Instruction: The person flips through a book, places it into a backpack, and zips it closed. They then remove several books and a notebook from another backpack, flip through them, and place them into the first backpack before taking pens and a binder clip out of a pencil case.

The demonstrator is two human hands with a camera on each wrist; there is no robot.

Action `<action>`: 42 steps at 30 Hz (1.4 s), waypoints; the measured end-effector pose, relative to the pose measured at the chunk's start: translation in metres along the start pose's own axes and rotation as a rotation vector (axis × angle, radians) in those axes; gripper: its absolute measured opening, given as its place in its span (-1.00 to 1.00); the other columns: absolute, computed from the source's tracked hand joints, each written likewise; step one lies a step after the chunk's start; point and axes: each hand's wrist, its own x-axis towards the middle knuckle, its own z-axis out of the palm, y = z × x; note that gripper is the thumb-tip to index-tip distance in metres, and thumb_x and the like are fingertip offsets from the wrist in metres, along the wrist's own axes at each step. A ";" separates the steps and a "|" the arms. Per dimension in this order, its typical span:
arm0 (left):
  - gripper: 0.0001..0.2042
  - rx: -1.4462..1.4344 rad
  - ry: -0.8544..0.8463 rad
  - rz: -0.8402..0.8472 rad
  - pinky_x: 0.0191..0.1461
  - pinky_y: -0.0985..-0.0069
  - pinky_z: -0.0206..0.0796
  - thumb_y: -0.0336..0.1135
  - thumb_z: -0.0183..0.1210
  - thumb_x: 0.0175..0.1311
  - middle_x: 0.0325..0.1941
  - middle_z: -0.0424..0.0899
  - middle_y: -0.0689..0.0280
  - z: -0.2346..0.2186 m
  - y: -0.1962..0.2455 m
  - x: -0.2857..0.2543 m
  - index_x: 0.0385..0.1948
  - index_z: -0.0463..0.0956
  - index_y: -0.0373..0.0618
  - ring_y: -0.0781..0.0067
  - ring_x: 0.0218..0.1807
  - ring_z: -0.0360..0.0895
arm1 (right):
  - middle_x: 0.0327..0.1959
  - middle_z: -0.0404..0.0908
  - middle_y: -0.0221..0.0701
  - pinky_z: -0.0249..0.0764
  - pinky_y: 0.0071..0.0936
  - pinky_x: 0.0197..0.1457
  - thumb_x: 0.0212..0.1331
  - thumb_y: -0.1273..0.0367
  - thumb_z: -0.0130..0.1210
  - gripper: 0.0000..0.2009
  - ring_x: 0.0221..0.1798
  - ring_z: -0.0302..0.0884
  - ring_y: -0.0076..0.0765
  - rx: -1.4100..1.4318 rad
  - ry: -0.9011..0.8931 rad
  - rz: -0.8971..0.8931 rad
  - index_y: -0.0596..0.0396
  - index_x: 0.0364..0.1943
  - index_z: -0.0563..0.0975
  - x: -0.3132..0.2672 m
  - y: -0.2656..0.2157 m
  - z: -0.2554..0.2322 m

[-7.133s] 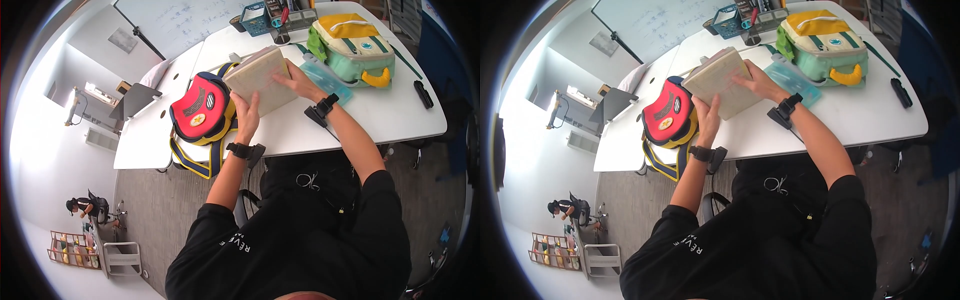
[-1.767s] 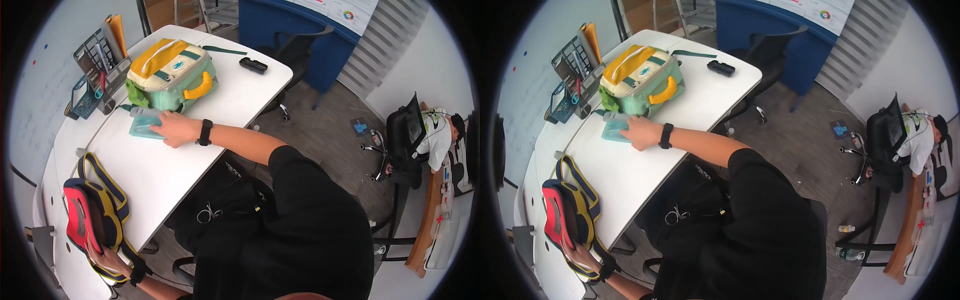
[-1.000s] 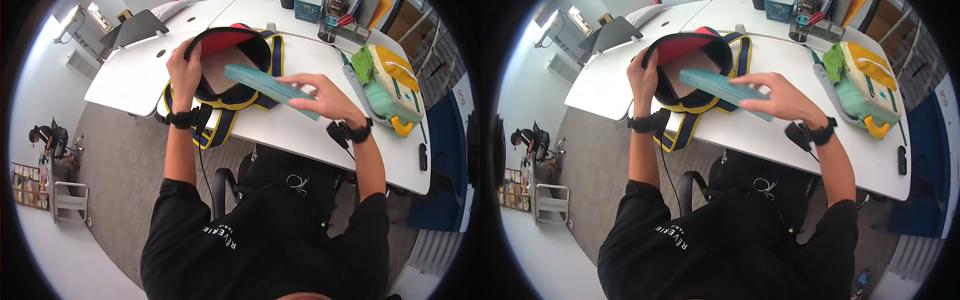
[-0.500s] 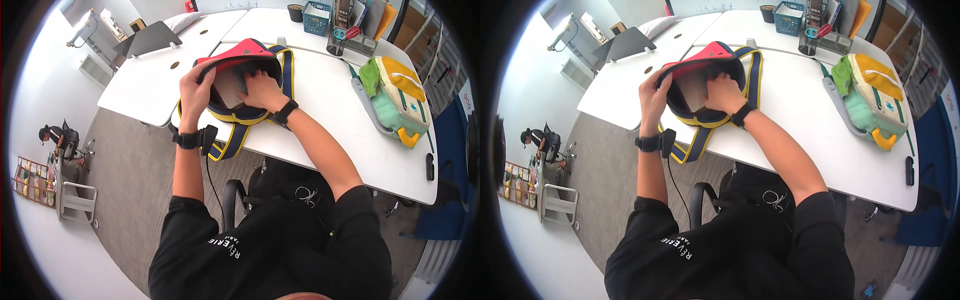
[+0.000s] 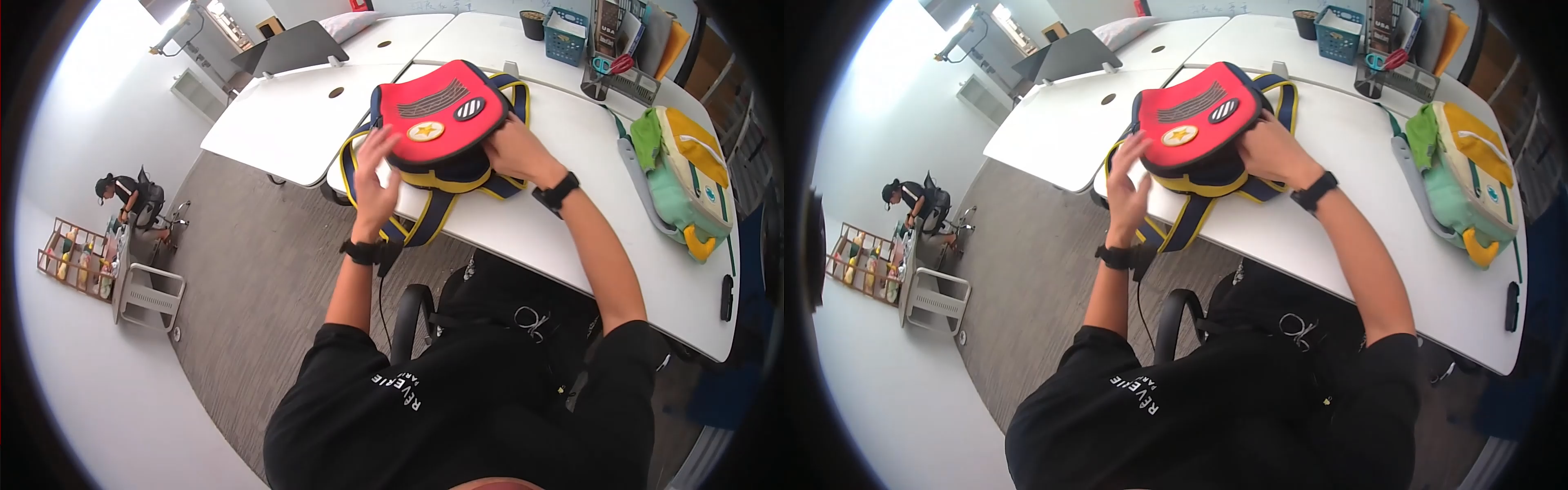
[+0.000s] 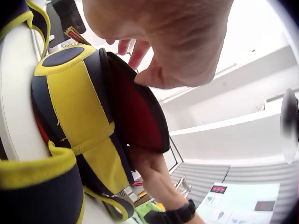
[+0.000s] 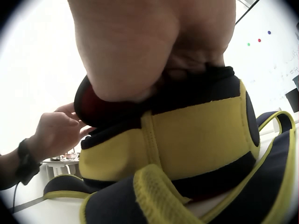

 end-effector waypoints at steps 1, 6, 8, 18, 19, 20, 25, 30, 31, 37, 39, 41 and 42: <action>-0.53 -0.036 0.084 -0.031 0.50 0.20 0.12 -0.63 0.10 0.07 0.30 0.53 0.10 -0.006 -0.013 0.004 0.10 0.58 -0.15 0.06 0.44 0.34 | -0.06 0.64 -0.13 0.39 -0.21 0.33 0.06 0.54 0.11 -0.73 0.13 0.52 0.02 0.011 -0.134 0.020 0.22 -0.09 0.57 -0.005 -0.002 -0.011; -0.71 0.220 0.106 -0.229 0.20 0.29 0.43 -0.49 0.16 0.24 0.00 0.70 -0.02 -0.013 -0.083 0.032 0.00 0.61 -0.27 0.06 0.07 0.65 | -0.09 0.59 -0.19 0.36 -0.21 0.31 0.01 0.46 0.28 -0.79 0.08 0.48 -0.05 0.026 -0.105 -0.017 0.16 -0.23 0.58 -0.023 -0.025 -0.040; -0.75 0.227 0.069 -0.237 0.10 0.30 0.46 -0.47 0.17 0.25 -0.10 0.72 0.00 -0.010 -0.083 0.041 -0.05 0.63 -0.27 0.08 -0.03 0.68 | -0.04 0.52 -0.27 0.25 -0.04 0.40 -0.10 0.34 0.42 -0.61 0.19 0.43 -0.08 0.106 0.140 0.029 0.08 -0.14 0.55 -0.025 -0.036 -0.043; -0.89 0.394 0.025 -0.051 -0.20 0.24 0.43 -0.52 0.13 0.24 -0.39 0.65 0.00 -0.014 -0.075 0.055 -0.31 0.63 -0.34 0.03 -0.32 0.63 | 0.37 0.38 -0.14 0.14 0.26 0.44 0.05 0.22 0.30 -0.26 0.42 0.30 -0.02 -0.248 -0.065 -0.060 -0.08 0.41 0.32 -0.008 -0.053 0.011; -0.89 0.394 0.013 -0.040 -0.20 0.28 0.44 -0.52 0.15 0.23 -0.41 0.67 0.03 -0.018 -0.070 0.055 -0.32 0.64 -0.32 0.09 -0.34 0.64 | 0.34 0.42 -0.15 0.15 0.26 0.43 0.08 0.32 0.25 -0.30 0.41 0.33 -0.03 -0.301 -0.126 -0.002 -0.06 0.40 0.34 -0.007 -0.050 0.015; -0.90 0.394 -0.004 -0.031 -0.20 0.33 0.44 -0.52 0.16 0.23 -0.43 0.69 0.06 -0.022 -0.066 0.054 -0.33 0.66 -0.30 0.14 -0.36 0.66 | 0.28 0.48 -0.13 0.19 0.28 0.39 0.07 0.44 0.15 -0.35 0.36 0.39 -0.01 -0.282 -0.038 -0.014 -0.04 0.37 0.37 -0.008 -0.048 0.020; -0.93 0.356 -0.020 -0.049 -0.25 0.33 0.43 -0.57 0.16 0.19 -0.44 0.68 0.06 -0.029 -0.036 0.043 -0.36 0.63 -0.32 0.15 -0.40 0.64 | 0.29 0.47 -0.12 0.20 0.28 0.38 0.11 0.43 0.11 -0.38 0.36 0.38 0.02 -0.317 -0.067 0.021 -0.05 0.37 0.38 -0.011 -0.049 0.024; -0.98 0.236 0.027 -0.236 -0.44 0.53 0.31 -0.59 0.18 0.24 -0.57 0.58 0.28 -0.032 -0.003 0.029 -0.34 0.57 -0.31 0.58 -0.56 0.48 | 0.28 0.46 -0.04 0.22 0.30 0.34 0.23 0.40 0.01 -0.46 0.34 0.39 0.13 -0.315 -0.028 0.015 -0.10 0.36 0.40 -0.012 -0.047 0.029; -0.98 0.236 0.015 -0.236 -0.44 0.53 0.31 -0.59 0.18 0.24 -0.57 0.58 0.28 -0.028 -0.004 0.022 -0.34 0.57 -0.31 0.58 -0.56 0.48 | 0.28 0.46 -0.04 0.22 0.30 0.34 0.23 0.40 0.01 -0.46 0.34 0.39 0.13 -0.311 -0.030 0.026 -0.10 0.36 0.40 -0.012 -0.049 0.030; -0.98 -0.324 0.087 -0.259 -0.38 0.64 0.36 -0.58 0.11 0.35 -0.40 0.54 0.32 -0.001 -0.002 -0.004 -0.30 0.48 -0.27 0.62 -0.43 0.48 | 0.27 0.45 -0.06 0.25 0.19 0.33 0.10 0.39 0.18 -0.38 0.33 0.37 0.08 -0.201 -0.103 0.098 -0.07 0.35 0.39 -0.004 -0.051 0.023; -0.95 -0.368 0.081 -0.276 -0.34 0.63 0.38 -0.62 0.09 0.33 -0.34 0.55 0.31 0.000 0.011 -0.014 -0.33 0.47 -0.27 0.61 -0.38 0.49 | 0.25 0.46 -0.07 0.25 0.21 0.33 0.09 0.27 0.28 -0.37 0.33 0.37 0.08 -0.172 -0.139 0.111 -0.03 0.32 0.41 0.001 -0.053 0.018; -0.93 -0.301 0.018 -0.235 -0.31 0.64 0.37 -0.65 0.08 0.30 -0.36 0.54 0.35 0.004 0.028 -0.028 -0.34 0.48 -0.27 0.61 -0.38 0.49 | 0.18 0.48 0.00 0.17 0.40 0.34 0.16 0.13 0.27 -0.40 0.30 0.41 0.15 -0.150 -0.154 0.092 0.02 0.28 0.43 0.002 -0.053 0.021; -0.91 -0.246 -0.004 -0.231 -0.29 0.64 0.36 -0.67 0.07 0.27 -0.36 0.55 0.37 0.009 0.036 -0.035 -0.34 0.49 -0.26 0.63 -0.38 0.48 | 0.15 0.50 -0.03 0.13 0.44 0.35 0.14 0.06 0.29 -0.40 0.30 0.41 0.14 -0.188 -0.106 0.080 0.03 0.22 0.46 0.001 -0.055 0.025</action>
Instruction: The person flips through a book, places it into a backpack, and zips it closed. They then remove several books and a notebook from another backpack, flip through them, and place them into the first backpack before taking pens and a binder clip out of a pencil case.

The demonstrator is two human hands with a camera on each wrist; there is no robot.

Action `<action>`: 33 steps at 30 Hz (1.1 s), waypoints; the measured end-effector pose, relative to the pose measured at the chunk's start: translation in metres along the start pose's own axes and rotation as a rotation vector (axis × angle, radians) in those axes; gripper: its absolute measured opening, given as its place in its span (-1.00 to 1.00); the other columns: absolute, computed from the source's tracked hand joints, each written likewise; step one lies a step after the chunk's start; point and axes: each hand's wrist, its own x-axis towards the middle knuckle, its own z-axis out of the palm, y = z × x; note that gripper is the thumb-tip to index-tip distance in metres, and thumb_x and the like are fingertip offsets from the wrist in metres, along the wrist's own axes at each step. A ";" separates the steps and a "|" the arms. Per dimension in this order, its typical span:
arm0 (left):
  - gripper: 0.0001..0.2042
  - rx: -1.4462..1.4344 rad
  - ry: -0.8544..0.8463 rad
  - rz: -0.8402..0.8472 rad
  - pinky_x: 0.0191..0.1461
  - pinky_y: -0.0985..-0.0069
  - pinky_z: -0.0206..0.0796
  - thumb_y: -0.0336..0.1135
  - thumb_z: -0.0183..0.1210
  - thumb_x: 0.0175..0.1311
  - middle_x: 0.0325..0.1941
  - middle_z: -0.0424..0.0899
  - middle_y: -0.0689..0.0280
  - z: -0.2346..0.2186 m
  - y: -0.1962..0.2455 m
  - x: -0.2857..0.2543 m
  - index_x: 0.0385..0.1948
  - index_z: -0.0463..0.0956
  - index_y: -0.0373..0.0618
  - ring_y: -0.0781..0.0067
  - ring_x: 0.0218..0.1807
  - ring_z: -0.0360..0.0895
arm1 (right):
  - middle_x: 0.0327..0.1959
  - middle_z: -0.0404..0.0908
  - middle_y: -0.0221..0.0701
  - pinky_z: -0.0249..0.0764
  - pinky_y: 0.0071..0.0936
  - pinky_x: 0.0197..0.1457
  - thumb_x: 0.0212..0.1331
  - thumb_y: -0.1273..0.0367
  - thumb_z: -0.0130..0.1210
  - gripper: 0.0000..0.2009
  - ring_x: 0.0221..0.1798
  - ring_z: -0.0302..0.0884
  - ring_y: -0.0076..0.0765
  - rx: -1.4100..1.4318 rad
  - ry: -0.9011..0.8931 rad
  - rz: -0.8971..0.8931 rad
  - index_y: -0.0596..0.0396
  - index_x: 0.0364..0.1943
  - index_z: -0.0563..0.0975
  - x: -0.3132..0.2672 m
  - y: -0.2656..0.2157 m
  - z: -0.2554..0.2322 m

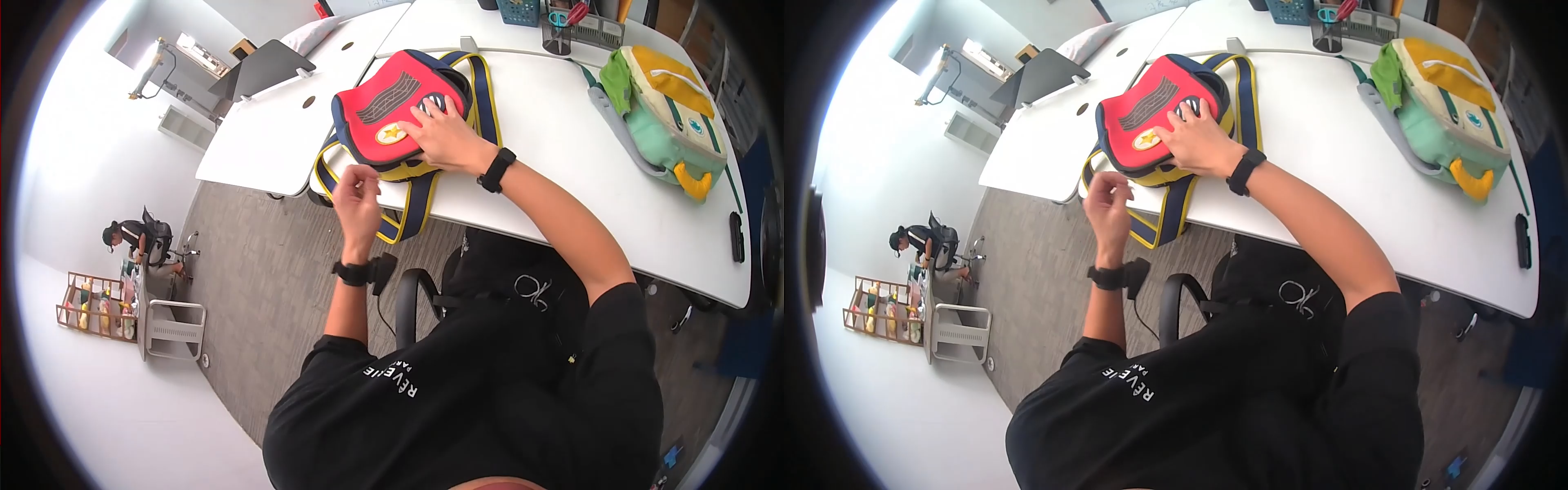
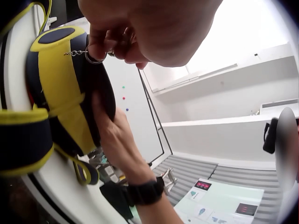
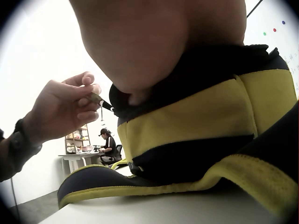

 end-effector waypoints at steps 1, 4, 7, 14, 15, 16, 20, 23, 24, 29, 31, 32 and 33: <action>-0.96 0.005 0.020 0.026 -0.36 0.66 0.29 -0.60 0.12 0.32 -0.42 0.55 0.41 0.012 0.006 -0.007 -0.35 0.49 -0.26 0.67 -0.43 0.42 | 0.15 0.50 -0.03 0.13 0.44 0.35 0.14 0.06 0.29 -0.40 0.30 0.41 0.14 0.002 0.002 0.002 0.03 0.22 0.46 -0.001 -0.002 0.000; -0.97 0.061 0.124 0.067 -0.38 0.63 0.27 -0.59 0.12 0.32 -0.43 0.55 0.35 0.046 0.010 -0.019 -0.34 0.50 -0.27 0.62 -0.45 0.42 | 0.13 0.51 -0.12 0.11 0.45 0.37 0.16 0.07 0.27 -0.43 0.28 0.42 0.10 0.064 0.098 -0.050 0.02 0.19 0.46 -0.002 -0.012 -0.004; -0.97 0.132 0.154 0.194 -0.44 0.60 0.21 -0.59 0.13 0.30 -0.48 0.51 0.29 0.066 0.016 -0.018 -0.34 0.50 -0.26 0.56 -0.51 0.38 | 0.04 0.56 -0.25 0.12 0.39 0.40 0.15 0.12 0.24 -0.57 0.24 0.47 -0.02 0.102 0.331 -0.200 0.01 0.05 0.54 -0.004 -0.018 -0.008; -0.86 0.233 0.163 0.278 -0.20 0.51 0.43 -0.57 0.12 0.29 -0.20 0.67 0.15 0.041 0.019 -0.011 -0.15 0.52 -0.31 0.40 -0.25 0.62 | -0.26 0.53 -0.38 0.39 -0.07 0.26 0.04 0.33 0.19 -0.86 0.01 0.53 -0.24 0.279 0.533 -0.317 0.04 -0.33 0.59 -0.002 -0.027 -0.008; -0.77 0.336 0.123 0.267 0.00 0.37 0.41 -0.61 0.09 0.20 -0.06 0.64 0.10 0.028 0.017 -0.009 -0.10 0.53 -0.30 0.23 -0.03 0.58 | -0.26 0.53 -0.38 0.39 -0.07 0.26 0.04 0.33 0.19 -0.86 0.01 0.53 -0.24 0.278 0.538 -0.307 0.04 -0.33 0.59 -0.001 -0.028 -0.011; -0.70 0.463 0.082 0.352 0.09 0.31 0.36 -0.64 0.10 0.13 -0.01 0.62 0.11 0.020 0.016 -0.003 -0.07 0.53 -0.28 0.15 0.05 0.54 | -0.26 0.52 -0.38 0.40 -0.11 0.18 0.04 0.33 0.19 -0.86 0.00 0.52 -0.24 0.251 0.541 -0.269 0.06 -0.35 0.57 -0.001 -0.031 -0.013; -0.55 0.619 -0.041 0.448 0.32 0.15 0.24 -0.68 0.21 -0.08 0.10 0.55 0.19 0.023 0.010 0.012 -0.04 0.54 -0.16 0.01 0.20 0.40 | -0.37 0.57 -0.38 0.37 -0.23 -0.05 0.06 0.33 0.19 -0.87 -0.18 0.57 -0.27 0.153 0.504 -0.200 0.07 -0.39 0.53 0.000 -0.034 -0.018; -0.55 0.616 -0.072 0.461 0.31 0.17 0.25 -0.66 0.26 -0.11 0.07 0.56 0.22 0.019 -0.002 0.021 -0.06 0.54 -0.17 0.03 0.19 0.41 | -0.48 0.62 -0.39 0.37 -0.26 -0.08 0.07 0.37 0.18 -0.91 -0.30 0.63 -0.25 0.216 0.344 -0.195 0.04 -0.39 0.53 0.000 -0.030 -0.025; -0.58 0.642 -0.049 0.462 0.29 0.18 0.26 -0.66 0.26 -0.12 0.01 0.59 0.25 0.019 -0.006 0.022 -0.10 0.55 -0.16 0.06 0.18 0.42 | -0.45 0.63 -0.37 0.36 -0.27 -0.08 0.09 0.36 0.17 -0.91 -0.27 0.61 -0.26 0.249 0.269 -0.202 0.04 -0.39 0.53 -0.004 -0.031 -0.027; -0.65 0.709 -0.048 0.489 0.23 0.20 0.27 -0.63 0.28 -0.12 -0.06 0.63 0.29 0.014 -0.014 0.022 -0.20 0.56 -0.13 0.09 0.15 0.45 | -0.44 0.60 -0.32 0.37 -0.29 -0.09 0.21 0.36 0.14 -0.90 -0.27 0.57 -0.22 0.203 0.158 -0.271 0.06 -0.37 0.51 -0.019 -0.024 -0.029; -0.68 0.766 -0.042 0.513 0.17 0.20 0.29 -0.62 0.28 -0.12 -0.08 0.64 0.31 0.011 -0.018 0.023 -0.24 0.57 -0.13 0.11 0.12 0.47 | -0.46 0.57 -0.35 0.38 -0.31 -0.09 0.22 0.36 0.16 -0.89 -0.28 0.55 -0.22 0.180 0.146 -0.280 0.07 -0.38 0.52 -0.026 -0.017 -0.032; -0.70 0.780 -0.025 0.529 0.13 0.21 0.30 -0.63 0.28 -0.12 -0.11 0.66 0.32 0.012 -0.019 0.024 -0.28 0.56 -0.13 0.12 0.10 0.49 | -0.46 0.56 -0.37 0.37 -0.31 -0.08 0.20 0.36 0.18 -0.89 -0.28 0.54 -0.23 0.159 0.163 -0.286 0.07 -0.39 0.52 -0.029 -0.011 -0.033; -0.70 0.780 -0.018 0.527 0.13 0.21 0.30 -0.63 0.28 -0.12 -0.11 0.66 0.32 0.012 -0.020 0.026 -0.28 0.56 -0.13 0.12 0.10 0.49 | -0.46 0.55 -0.38 0.37 -0.32 -0.08 0.19 0.37 0.19 -0.89 -0.29 0.52 -0.25 0.137 0.180 -0.291 0.07 -0.39 0.52 -0.032 -0.004 -0.034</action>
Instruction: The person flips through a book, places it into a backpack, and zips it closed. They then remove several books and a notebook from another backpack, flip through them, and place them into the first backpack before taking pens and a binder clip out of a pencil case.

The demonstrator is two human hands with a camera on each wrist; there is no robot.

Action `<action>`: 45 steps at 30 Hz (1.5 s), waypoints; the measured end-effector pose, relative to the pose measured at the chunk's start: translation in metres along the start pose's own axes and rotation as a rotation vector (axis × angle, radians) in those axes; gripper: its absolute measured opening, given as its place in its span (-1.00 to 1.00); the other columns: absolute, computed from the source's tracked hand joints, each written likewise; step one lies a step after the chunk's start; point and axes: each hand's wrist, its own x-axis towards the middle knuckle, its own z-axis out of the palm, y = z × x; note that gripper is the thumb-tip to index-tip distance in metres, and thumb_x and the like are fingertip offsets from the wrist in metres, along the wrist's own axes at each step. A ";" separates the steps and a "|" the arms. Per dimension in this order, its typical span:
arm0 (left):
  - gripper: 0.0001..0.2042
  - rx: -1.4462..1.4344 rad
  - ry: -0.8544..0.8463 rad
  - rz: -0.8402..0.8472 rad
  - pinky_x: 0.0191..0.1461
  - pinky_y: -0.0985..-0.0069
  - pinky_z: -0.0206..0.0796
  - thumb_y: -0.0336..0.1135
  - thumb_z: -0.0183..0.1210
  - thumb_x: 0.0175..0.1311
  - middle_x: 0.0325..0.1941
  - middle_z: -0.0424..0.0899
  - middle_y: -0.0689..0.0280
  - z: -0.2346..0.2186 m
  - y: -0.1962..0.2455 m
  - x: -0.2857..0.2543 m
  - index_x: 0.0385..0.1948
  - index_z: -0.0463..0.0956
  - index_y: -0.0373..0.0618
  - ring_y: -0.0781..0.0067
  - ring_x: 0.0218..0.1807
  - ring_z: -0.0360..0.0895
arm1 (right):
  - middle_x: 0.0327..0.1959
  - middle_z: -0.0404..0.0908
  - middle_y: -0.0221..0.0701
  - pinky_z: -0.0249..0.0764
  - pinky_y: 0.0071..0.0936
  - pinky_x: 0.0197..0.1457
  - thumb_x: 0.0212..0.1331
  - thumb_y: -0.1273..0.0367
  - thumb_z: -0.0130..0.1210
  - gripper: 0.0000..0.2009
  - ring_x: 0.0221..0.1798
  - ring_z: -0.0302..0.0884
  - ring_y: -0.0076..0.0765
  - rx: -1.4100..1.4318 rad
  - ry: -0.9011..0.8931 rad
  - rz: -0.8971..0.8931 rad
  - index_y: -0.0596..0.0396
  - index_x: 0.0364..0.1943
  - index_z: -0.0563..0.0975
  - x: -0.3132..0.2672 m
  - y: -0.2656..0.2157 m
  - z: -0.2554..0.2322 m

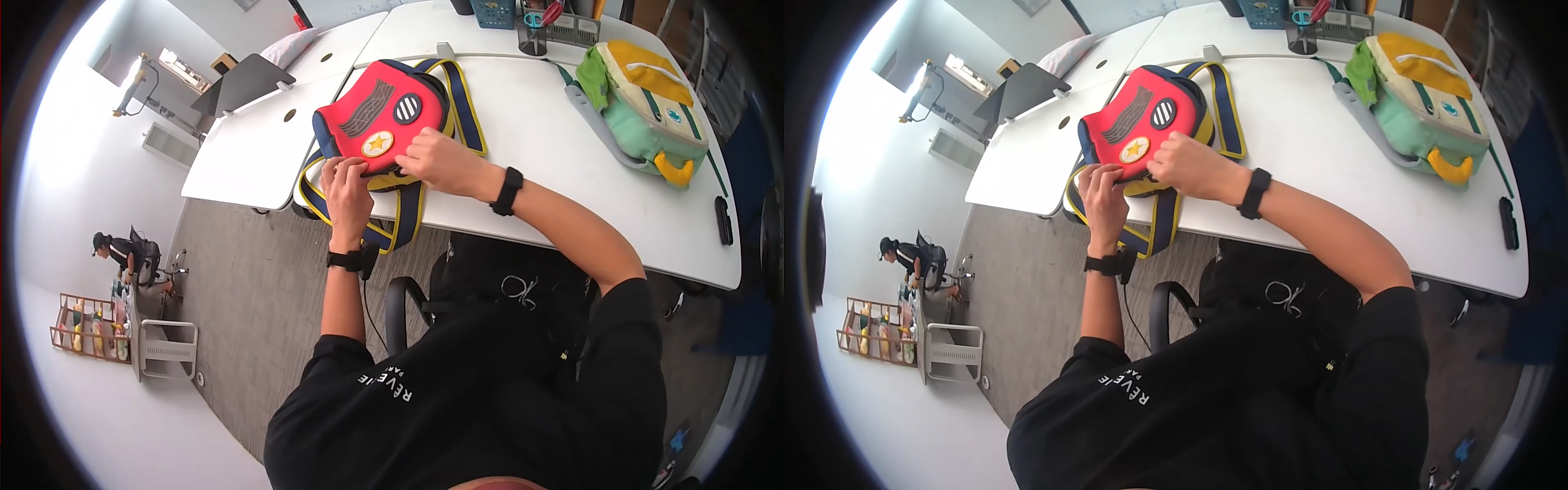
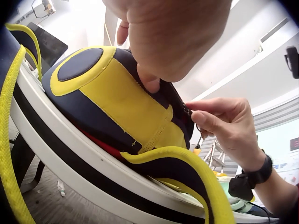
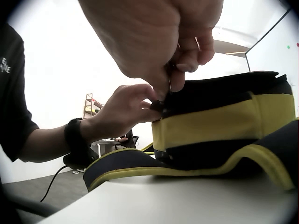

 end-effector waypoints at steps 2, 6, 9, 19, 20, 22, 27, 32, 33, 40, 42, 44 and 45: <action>-0.72 0.031 0.002 0.039 0.13 0.20 0.31 -0.63 0.27 -0.12 -0.12 0.66 0.32 0.001 -0.005 0.001 -0.30 0.56 -0.15 0.12 0.09 0.51 | -0.49 0.53 -0.38 0.38 -0.31 -0.09 0.16 0.36 0.22 -0.88 -0.32 0.51 -0.25 -0.008 -0.001 0.000 0.07 -0.42 0.53 -0.010 0.015 -0.009; -0.77 0.064 0.040 0.067 0.14 0.24 0.32 -0.64 0.23 -0.09 -0.12 0.67 0.30 0.003 -0.019 0.004 -0.33 0.56 -0.18 0.12 0.08 0.52 | -0.53 0.53 -0.37 0.39 -0.30 -0.12 0.19 0.34 0.22 -0.83 -0.35 0.52 -0.19 -0.015 0.042 0.100 0.06 -0.51 0.55 -0.039 0.061 -0.025; -0.71 0.048 0.014 0.029 0.21 0.21 0.37 -0.72 0.24 -0.09 -0.08 0.69 0.28 0.003 -0.029 0.002 -0.28 0.58 -0.21 0.10 0.09 0.52 | -0.53 0.56 -0.35 0.42 -0.27 -0.13 0.20 0.33 0.22 -0.84 -0.36 0.55 -0.16 0.015 -0.002 0.190 0.08 -0.46 0.56 -0.039 0.095 -0.034; -0.77 -0.036 -0.024 0.016 0.30 0.22 0.42 -0.72 0.23 0.07 0.03 0.71 0.24 0.004 -0.039 -0.016 -0.24 0.59 -0.24 0.09 0.28 0.52 | -0.42 0.71 -0.16 0.59 -0.12 -0.21 0.03 0.21 0.24 -0.81 -0.29 0.71 0.00 -0.035 -0.167 0.322 -0.04 -0.37 0.72 0.039 0.193 0.016; -0.80 -0.069 -0.025 -0.010 0.34 0.20 0.41 -0.70 0.22 0.12 0.03 0.72 0.25 0.004 -0.041 -0.016 -0.24 0.60 -0.23 0.10 0.30 0.51 | -0.42 0.71 -0.16 0.59 -0.12 -0.21 0.03 0.21 0.24 -0.81 -0.29 0.71 0.00 -0.035 -0.161 0.321 -0.04 -0.37 0.72 0.049 0.201 0.021; -0.79 -0.089 -0.014 -0.019 0.35 0.20 0.41 -0.71 0.21 0.13 0.03 0.72 0.24 0.006 -0.040 -0.015 -0.24 0.60 -0.24 0.10 0.31 0.51 | -0.46 0.69 -0.18 0.57 -0.05 -0.25 0.01 0.22 0.20 -0.84 -0.33 0.67 0.06 -0.065 -0.207 0.324 -0.08 -0.41 0.71 0.066 0.214 0.028; -0.70 -0.126 -0.044 -0.075 0.37 0.19 0.37 -0.76 0.20 0.04 0.10 0.68 0.20 0.005 -0.035 -0.015 -0.17 0.59 -0.24 0.05 0.34 0.47 | -0.39 0.72 -0.22 0.57 -0.16 -0.13 0.08 0.32 0.22 -0.89 -0.24 0.70 -0.02 -0.007 -0.072 0.386 0.01 -0.40 0.69 0.081 0.213 0.045; -0.20 -0.133 -0.249 -0.203 0.52 -0.02 -0.05 -0.41 0.51 -0.20 0.45 0.31 0.07 -0.012 0.018 0.001 0.26 0.38 -0.17 -0.17 0.54 0.07 | -0.37 0.73 -0.15 0.58 -0.28 -0.13 0.12 0.10 0.29 -0.59 -0.27 0.72 -0.13 0.186 -0.060 0.636 0.19 -0.15 0.68 0.030 0.225 0.043; -0.14 -0.087 -0.294 -0.187 0.53 -0.02 -0.11 -0.37 0.53 -0.21 0.46 0.31 0.10 -0.008 0.028 0.008 0.30 0.32 -0.14 -0.12 0.55 0.06 | -0.37 0.73 -0.15 0.58 -0.28 -0.13 0.12 0.10 0.29 -0.59 -0.27 0.72 -0.13 0.188 -0.072 0.630 0.19 -0.15 0.68 0.014 0.224 0.041; -0.37 0.198 -0.212 -0.102 0.32 0.07 0.08 -0.54 0.24 -0.27 0.06 0.48 0.18 0.044 0.014 0.039 0.08 0.53 -0.04 0.04 0.16 0.40 | -0.10 0.72 -0.05 0.54 -0.29 0.15 0.23 0.16 0.28 -0.52 0.00 0.70 -0.13 0.629 -0.268 0.757 0.26 0.09 0.57 -0.057 0.191 0.017; -0.36 0.248 -0.274 -0.150 0.20 0.12 0.17 -0.62 0.21 -0.23 0.05 0.45 0.17 0.047 -0.003 0.048 0.10 0.52 -0.04 0.07 0.09 0.40 | 0.07 0.65 -0.03 0.45 -0.26 0.28 0.23 0.14 0.26 -0.49 0.16 0.59 0.04 0.537 -0.383 0.706 0.24 0.12 0.56 -0.057 0.186 0.005; -0.36 0.265 -0.330 -0.185 0.14 0.17 0.23 -0.67 0.19 -0.20 0.03 0.45 0.16 0.053 -0.025 0.054 0.11 0.50 -0.04 0.06 0.07 0.41 | 0.16 0.59 -0.02 0.40 -0.25 0.33 0.23 0.15 0.25 -0.49 0.22 0.54 0.07 0.528 -0.375 0.681 0.23 0.15 0.54 -0.066 0.194 0.018; -0.37 0.293 -0.355 -0.179 0.13 0.17 0.25 -0.68 0.18 -0.18 0.02 0.45 0.16 0.057 -0.038 0.057 0.11 0.48 -0.04 0.05 0.07 0.41 | 0.26 0.51 -0.01 0.36 -0.27 0.38 0.22 0.17 0.25 -0.49 0.28 0.49 0.08 0.524 -0.364 0.634 0.23 0.16 0.53 -0.071 0.197 0.027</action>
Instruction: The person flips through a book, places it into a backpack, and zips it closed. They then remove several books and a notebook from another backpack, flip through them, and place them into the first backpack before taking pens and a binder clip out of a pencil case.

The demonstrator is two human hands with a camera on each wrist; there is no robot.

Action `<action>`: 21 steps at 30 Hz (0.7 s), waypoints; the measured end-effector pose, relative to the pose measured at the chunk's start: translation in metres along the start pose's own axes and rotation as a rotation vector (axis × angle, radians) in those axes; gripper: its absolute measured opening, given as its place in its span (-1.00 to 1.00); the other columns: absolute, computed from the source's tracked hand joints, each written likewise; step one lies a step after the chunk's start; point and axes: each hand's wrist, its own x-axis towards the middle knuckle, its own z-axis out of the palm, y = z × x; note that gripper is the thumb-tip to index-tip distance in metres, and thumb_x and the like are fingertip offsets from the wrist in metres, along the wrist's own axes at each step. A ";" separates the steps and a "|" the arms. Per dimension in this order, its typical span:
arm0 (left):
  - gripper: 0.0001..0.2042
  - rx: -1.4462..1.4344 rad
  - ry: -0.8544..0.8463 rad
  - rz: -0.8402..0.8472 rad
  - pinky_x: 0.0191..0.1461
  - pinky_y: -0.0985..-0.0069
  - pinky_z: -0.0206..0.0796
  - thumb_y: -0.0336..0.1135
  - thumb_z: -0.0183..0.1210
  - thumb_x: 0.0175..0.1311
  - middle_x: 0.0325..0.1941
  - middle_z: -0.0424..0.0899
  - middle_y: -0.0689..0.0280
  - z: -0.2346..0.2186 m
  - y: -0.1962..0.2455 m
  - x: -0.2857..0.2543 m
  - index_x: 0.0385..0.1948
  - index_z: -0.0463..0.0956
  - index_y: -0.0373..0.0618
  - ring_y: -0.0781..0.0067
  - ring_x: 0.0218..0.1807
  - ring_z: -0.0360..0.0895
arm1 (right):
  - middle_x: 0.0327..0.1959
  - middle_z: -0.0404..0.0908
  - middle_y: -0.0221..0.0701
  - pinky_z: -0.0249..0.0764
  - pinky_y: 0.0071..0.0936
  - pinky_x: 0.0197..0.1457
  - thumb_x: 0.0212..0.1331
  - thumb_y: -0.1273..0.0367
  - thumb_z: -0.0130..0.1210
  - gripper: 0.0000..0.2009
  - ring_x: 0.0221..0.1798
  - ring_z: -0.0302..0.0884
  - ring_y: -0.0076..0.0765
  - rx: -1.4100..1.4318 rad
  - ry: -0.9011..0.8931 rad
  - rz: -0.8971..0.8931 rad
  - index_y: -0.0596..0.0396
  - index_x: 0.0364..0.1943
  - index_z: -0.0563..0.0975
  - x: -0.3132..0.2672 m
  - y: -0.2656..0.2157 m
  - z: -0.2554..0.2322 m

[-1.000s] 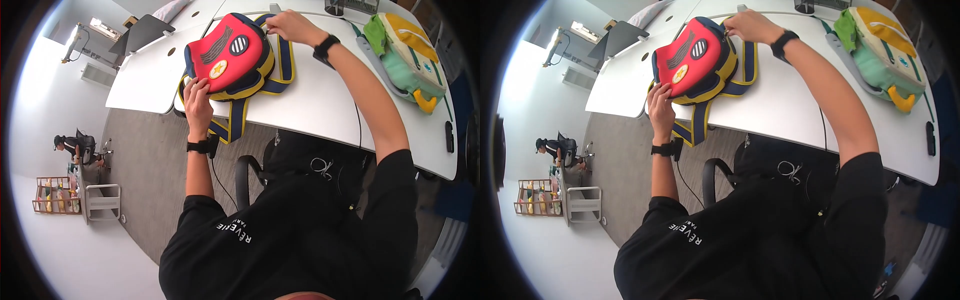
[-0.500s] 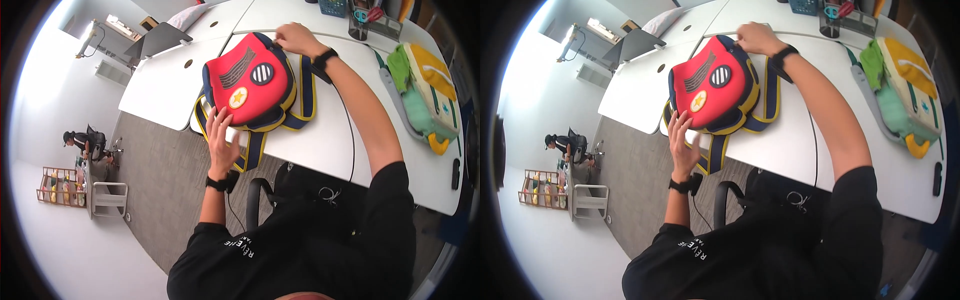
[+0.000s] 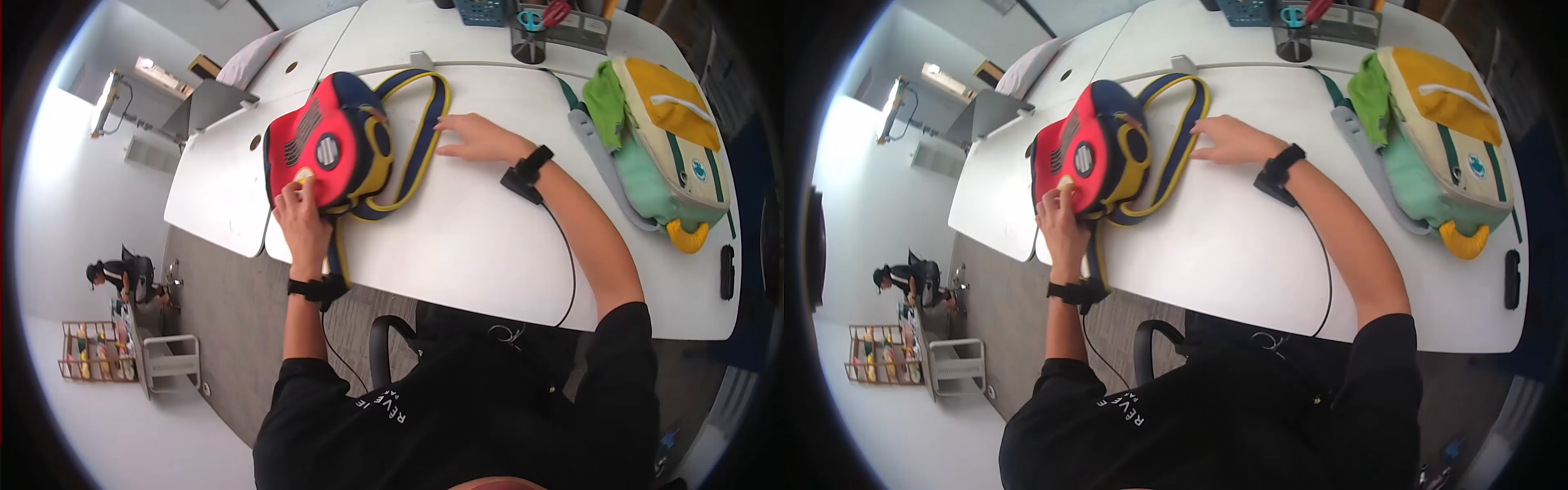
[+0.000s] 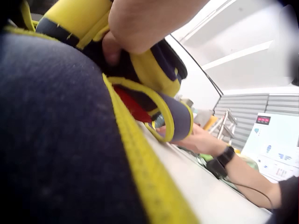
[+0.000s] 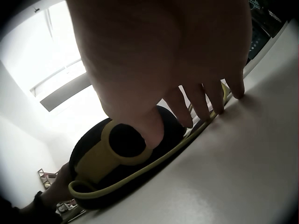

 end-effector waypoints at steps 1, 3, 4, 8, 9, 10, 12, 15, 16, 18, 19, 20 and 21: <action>-0.37 0.031 -0.020 0.005 0.11 0.17 0.26 -0.69 0.18 -0.16 0.00 0.45 0.16 0.004 -0.008 0.008 0.11 0.46 -0.05 0.04 0.07 0.41 | 0.42 0.32 0.00 0.24 -0.09 0.47 0.23 0.14 0.22 -0.43 0.43 0.31 0.04 -0.004 -0.110 0.026 0.20 0.25 0.47 0.003 -0.001 -0.001; -0.55 0.069 -0.040 0.034 0.02 0.12 0.34 -0.63 0.23 -0.06 -0.07 0.48 0.14 0.010 -0.023 0.027 -0.05 0.43 -0.07 -0.05 0.03 0.46 | 0.51 0.14 0.00 0.07 0.21 0.51 0.22 0.08 0.20 -0.31 0.55 0.08 0.06 -0.153 -0.133 0.047 0.18 0.36 0.34 0.001 -0.009 0.007; -0.58 0.030 -0.096 0.021 0.00 0.08 0.36 -0.59 0.25 -0.04 -0.09 0.50 0.10 0.017 -0.036 0.036 -0.07 0.42 -0.09 -0.10 0.01 0.48 | 0.53 0.08 0.01 -0.01 0.33 0.50 0.20 0.06 0.20 -0.26 0.58 -0.01 0.09 -0.185 -0.164 0.038 0.17 0.39 0.28 0.001 -0.013 0.008; -0.56 0.040 -0.220 0.061 -0.11 0.01 0.43 -0.48 0.35 -0.05 -0.16 0.56 -0.01 0.051 -0.075 0.070 -0.09 0.37 -0.15 -0.24 -0.11 0.57 | 0.52 0.01 0.16 -0.16 0.43 0.50 0.13 0.02 0.23 -0.17 0.60 -0.11 0.19 -0.187 -0.170 0.046 0.19 0.42 0.23 -0.003 -0.007 0.012; -0.55 0.066 -0.252 0.025 -0.14 0.01 0.45 -0.46 0.36 -0.04 -0.17 0.56 -0.02 0.056 -0.079 0.077 -0.09 0.36 -0.16 -0.25 -0.13 0.58 | 0.50 0.00 0.20 -0.18 0.42 0.51 0.13 0.02 0.23 -0.17 0.60 -0.12 0.19 -0.194 -0.190 0.051 0.19 0.41 0.24 -0.002 -0.006 0.013; -0.56 0.092 -0.255 0.041 -0.15 0.01 0.45 -0.46 0.36 -0.03 -0.18 0.56 -0.02 0.062 -0.084 0.085 -0.10 0.36 -0.17 -0.25 -0.15 0.59 | 0.50 0.00 0.22 -0.18 0.41 0.52 0.12 0.01 0.23 -0.18 0.61 -0.14 0.19 -0.194 -0.220 0.063 0.20 0.40 0.25 -0.001 -0.007 0.010; -0.59 0.160 -0.254 0.006 -0.13 0.01 0.47 -0.39 0.36 0.01 -0.20 0.60 -0.03 0.067 -0.074 0.096 -0.13 0.36 -0.17 -0.24 -0.16 0.60 | 0.35 0.26 0.11 -0.11 0.45 0.46 0.02 -0.02 0.27 -0.34 0.53 0.02 0.14 -0.175 -0.091 0.020 0.15 0.13 0.51 0.003 0.006 0.028; -0.57 0.145 -0.221 0.001 -0.11 0.01 0.47 -0.28 0.38 0.02 -0.24 0.65 -0.03 0.081 -0.061 0.103 -0.12 0.37 -0.15 -0.21 -0.14 0.62 | 0.35 0.26 0.11 -0.12 0.46 0.46 0.00 -0.03 0.28 -0.34 0.54 0.01 0.12 -0.167 -0.106 0.035 0.15 0.12 0.52 0.003 0.004 0.027; -0.53 0.146 -0.274 -0.061 -0.09 0.01 0.48 -0.20 0.41 -0.01 -0.26 0.69 -0.02 0.076 -0.049 0.106 -0.11 0.39 -0.13 -0.18 -0.11 0.63 | 0.35 0.25 0.10 -0.13 0.47 0.46 0.02 -0.01 0.28 -0.34 0.55 -0.02 0.11 -0.170 -0.103 0.041 0.15 0.14 0.51 0.003 0.003 0.027; -0.52 0.109 -0.341 -0.120 -0.06 0.01 0.49 -0.17 0.42 -0.05 -0.23 0.72 -0.03 0.070 -0.040 0.112 -0.10 0.46 -0.13 -0.19 -0.11 0.64 | 0.38 0.23 0.11 -0.14 0.46 0.47 0.04 -0.01 0.27 -0.34 0.56 -0.05 0.12 -0.166 -0.083 0.026 0.15 0.15 0.49 0.004 0.008 0.032; -0.54 0.027 -0.338 -0.085 -0.04 -0.01 0.49 -0.14 0.42 -0.05 -0.25 0.71 -0.05 0.072 -0.046 0.115 -0.13 0.50 -0.12 -0.21 -0.10 0.63 | 0.40 0.21 0.11 -0.15 0.46 0.48 0.06 0.00 0.27 -0.34 0.57 -0.07 0.13 -0.163 -0.064 0.039 0.15 0.17 0.48 0.006 0.010 0.037; -0.57 -0.002 -0.328 -0.089 -0.03 -0.01 0.48 -0.12 0.41 -0.03 -0.25 0.71 -0.06 0.070 -0.045 0.117 -0.15 0.55 -0.11 -0.20 -0.09 0.63 | 0.42 0.18 0.12 -0.15 0.44 0.49 0.07 0.01 0.26 -0.33 0.59 -0.10 0.14 -0.166 -0.111 0.048 0.16 0.19 0.46 0.005 0.006 0.030; -0.59 0.001 -0.335 -0.100 -0.02 0.01 0.48 -0.09 0.38 -0.01 -0.23 0.71 -0.06 0.066 -0.040 0.121 -0.15 0.60 -0.10 -0.19 -0.08 0.63 | 0.45 0.15 0.13 -0.16 0.43 0.50 0.09 0.01 0.25 -0.33 0.60 -0.12 0.15 -0.173 -0.158 0.057 0.17 0.22 0.44 0.002 0.001 0.021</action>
